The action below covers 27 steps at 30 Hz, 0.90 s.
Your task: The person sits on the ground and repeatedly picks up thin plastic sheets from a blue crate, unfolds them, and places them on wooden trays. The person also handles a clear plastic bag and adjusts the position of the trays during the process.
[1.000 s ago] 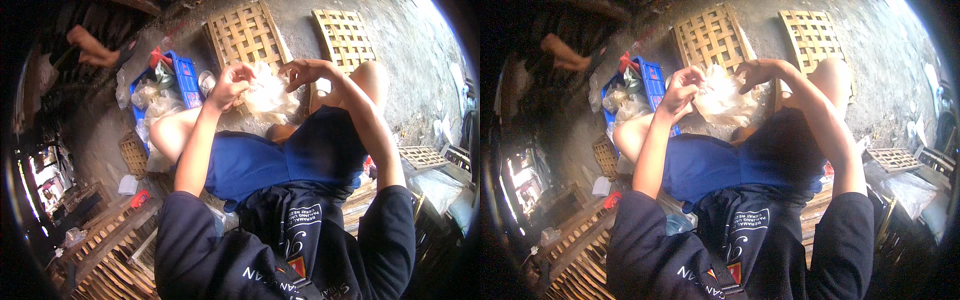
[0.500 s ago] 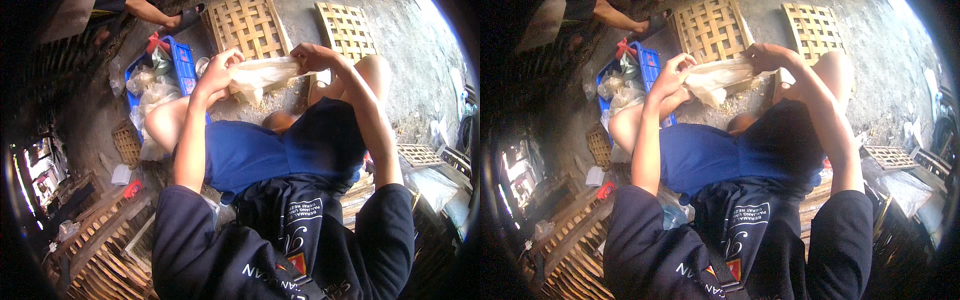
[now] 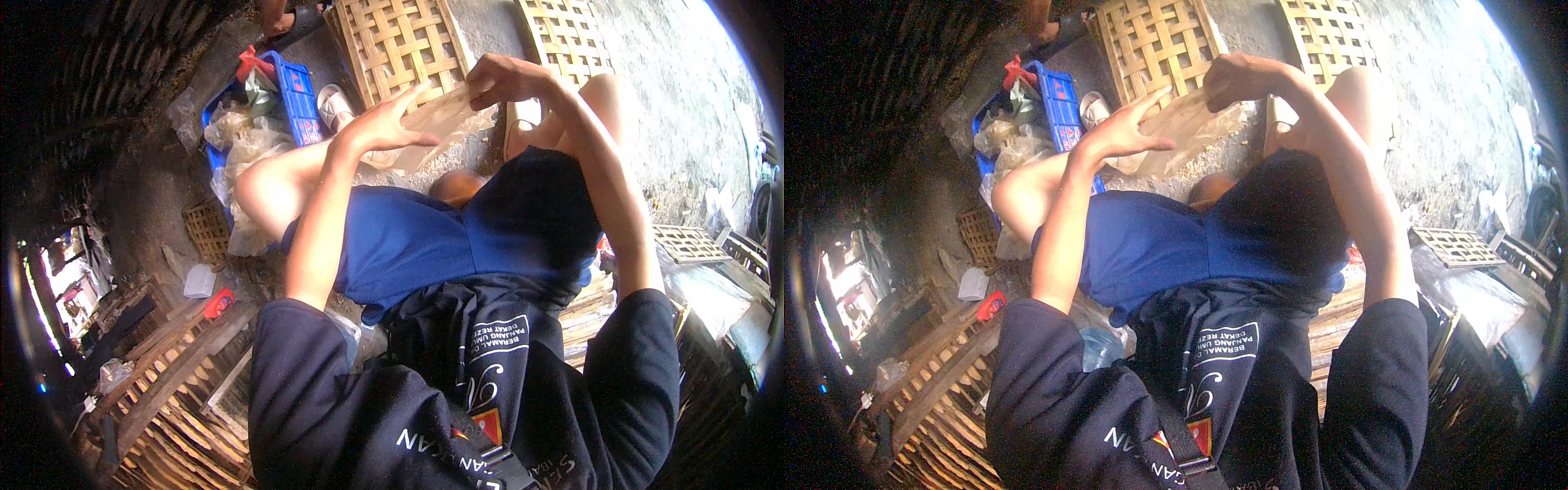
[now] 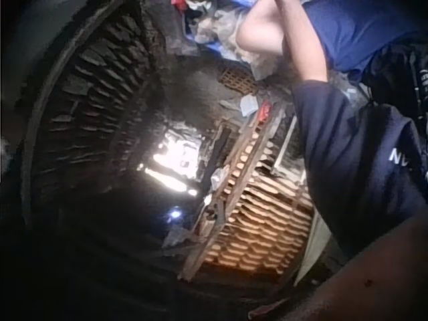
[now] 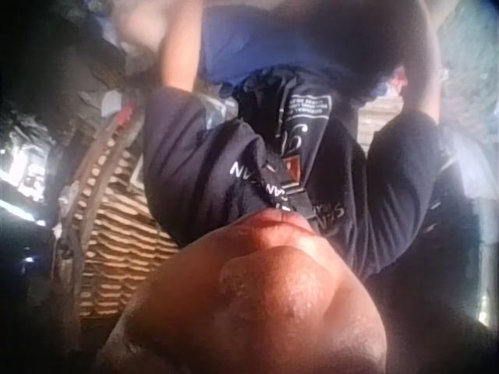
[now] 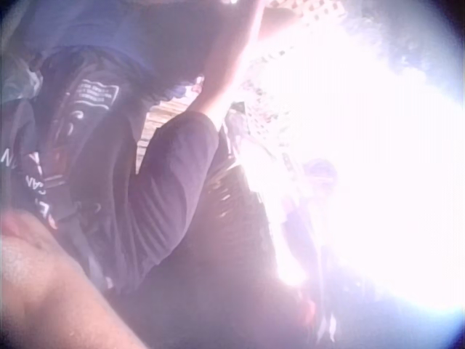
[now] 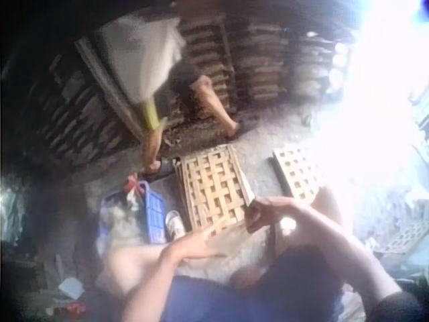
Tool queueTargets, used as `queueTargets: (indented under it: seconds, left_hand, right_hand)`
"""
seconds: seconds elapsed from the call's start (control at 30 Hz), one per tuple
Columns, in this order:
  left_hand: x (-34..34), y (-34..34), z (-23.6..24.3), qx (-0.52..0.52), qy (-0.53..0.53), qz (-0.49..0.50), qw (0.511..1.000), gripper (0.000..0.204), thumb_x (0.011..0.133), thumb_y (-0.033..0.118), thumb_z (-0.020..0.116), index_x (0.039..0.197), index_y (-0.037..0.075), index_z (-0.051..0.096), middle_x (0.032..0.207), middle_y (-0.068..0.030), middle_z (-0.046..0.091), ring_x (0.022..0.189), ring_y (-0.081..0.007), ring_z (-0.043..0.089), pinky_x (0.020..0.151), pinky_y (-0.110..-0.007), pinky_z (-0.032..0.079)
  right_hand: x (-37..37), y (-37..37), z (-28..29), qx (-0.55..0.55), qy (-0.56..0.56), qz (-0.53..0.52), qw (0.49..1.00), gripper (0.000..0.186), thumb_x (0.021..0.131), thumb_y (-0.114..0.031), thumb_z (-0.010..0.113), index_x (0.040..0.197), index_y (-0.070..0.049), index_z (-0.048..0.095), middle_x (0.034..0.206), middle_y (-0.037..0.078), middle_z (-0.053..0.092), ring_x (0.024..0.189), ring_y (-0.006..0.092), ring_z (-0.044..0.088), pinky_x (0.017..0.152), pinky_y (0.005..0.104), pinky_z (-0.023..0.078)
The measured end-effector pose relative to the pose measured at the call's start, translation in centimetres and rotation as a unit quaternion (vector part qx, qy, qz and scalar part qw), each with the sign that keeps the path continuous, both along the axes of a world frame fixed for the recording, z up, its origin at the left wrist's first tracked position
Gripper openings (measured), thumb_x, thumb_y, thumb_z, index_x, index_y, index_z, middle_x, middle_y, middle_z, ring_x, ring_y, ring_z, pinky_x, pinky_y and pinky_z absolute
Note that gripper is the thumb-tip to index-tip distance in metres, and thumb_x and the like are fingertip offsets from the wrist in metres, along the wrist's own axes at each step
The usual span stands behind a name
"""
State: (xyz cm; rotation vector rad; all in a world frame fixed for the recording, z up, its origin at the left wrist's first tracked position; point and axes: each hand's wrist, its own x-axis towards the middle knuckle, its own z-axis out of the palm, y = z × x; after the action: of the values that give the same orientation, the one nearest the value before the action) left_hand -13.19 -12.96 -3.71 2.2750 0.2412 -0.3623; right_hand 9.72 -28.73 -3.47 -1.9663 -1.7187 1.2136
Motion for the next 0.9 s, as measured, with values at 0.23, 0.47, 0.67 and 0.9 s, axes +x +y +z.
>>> queueTargets:
  seconds: [0.23, 0.47, 0.67, 0.9]
  left_hand:
    - [5.0, -1.8, -0.2, -0.046, -0.054, 0.03, 0.997, 0.052, 0.086, 0.02, 0.07, 0.133, 0.006, 0.053, 0.102, -0.0098, 0.068, 0.091, -0.0165, 0.064, 0.081, -0.03, 0.051]
    - [5.5, -0.6, 0.1, -0.085, -0.073, 0.092, 0.989, 0.017, 0.091, 0.016, 0.065, 0.097, 0.0, 0.07, 0.071, -0.0037, 0.067, 0.064, -0.0085, 0.061, 0.062, -0.027, 0.048]
    - [5.1, 1.4, 0.8, -0.196, -0.105, 0.156, 0.962, 0.015, 0.09, 0.017, 0.066, 0.09, 0.002, 0.069, 0.069, -0.0047, 0.067, 0.062, -0.0085, 0.062, 0.057, -0.025, 0.046]
    - [4.0, 2.5, 0.6, -0.193, -0.101, 0.172, 0.961, 0.035, 0.081, 0.018, 0.077, 0.109, 0.003, 0.062, 0.096, -0.0088, 0.068, 0.08, -0.0113, 0.064, 0.067, -0.026, 0.052]
  right_hand:
    - [-1.0, 0.8, -2.0, 0.0, 0.039, -0.009, 0.999, 0.042, 0.075, -0.032, 0.08, 0.106, -0.005, 0.07, 0.098, 0.015, 0.071, 0.086, 0.0258, 0.068, 0.074, 0.0373, 0.054]
    - [-1.5, 0.2, -0.4, 0.01, -0.004, -0.006, 1.0, 0.034, 0.071, -0.026, 0.08, 0.097, -0.007, 0.071, 0.079, 0.009, 0.07, 0.072, 0.019, 0.065, 0.062, 0.0356, 0.05]
    - [0.0, -0.1, 1.2, -0.057, 0.084, -0.061, 0.993, 0.029, 0.072, -0.017, 0.077, 0.097, -0.004, 0.071, 0.081, 0.009, 0.071, 0.075, 0.0211, 0.067, 0.072, 0.0347, 0.052]
    - [0.3, -0.9, 0.4, 0.061, 0.162, -0.217, 0.961, 0.04, 0.088, -0.015, 0.066, 0.126, -0.007, 0.055, 0.091, 0.012, 0.071, 0.081, 0.022, 0.069, 0.078, 0.0323, 0.053]
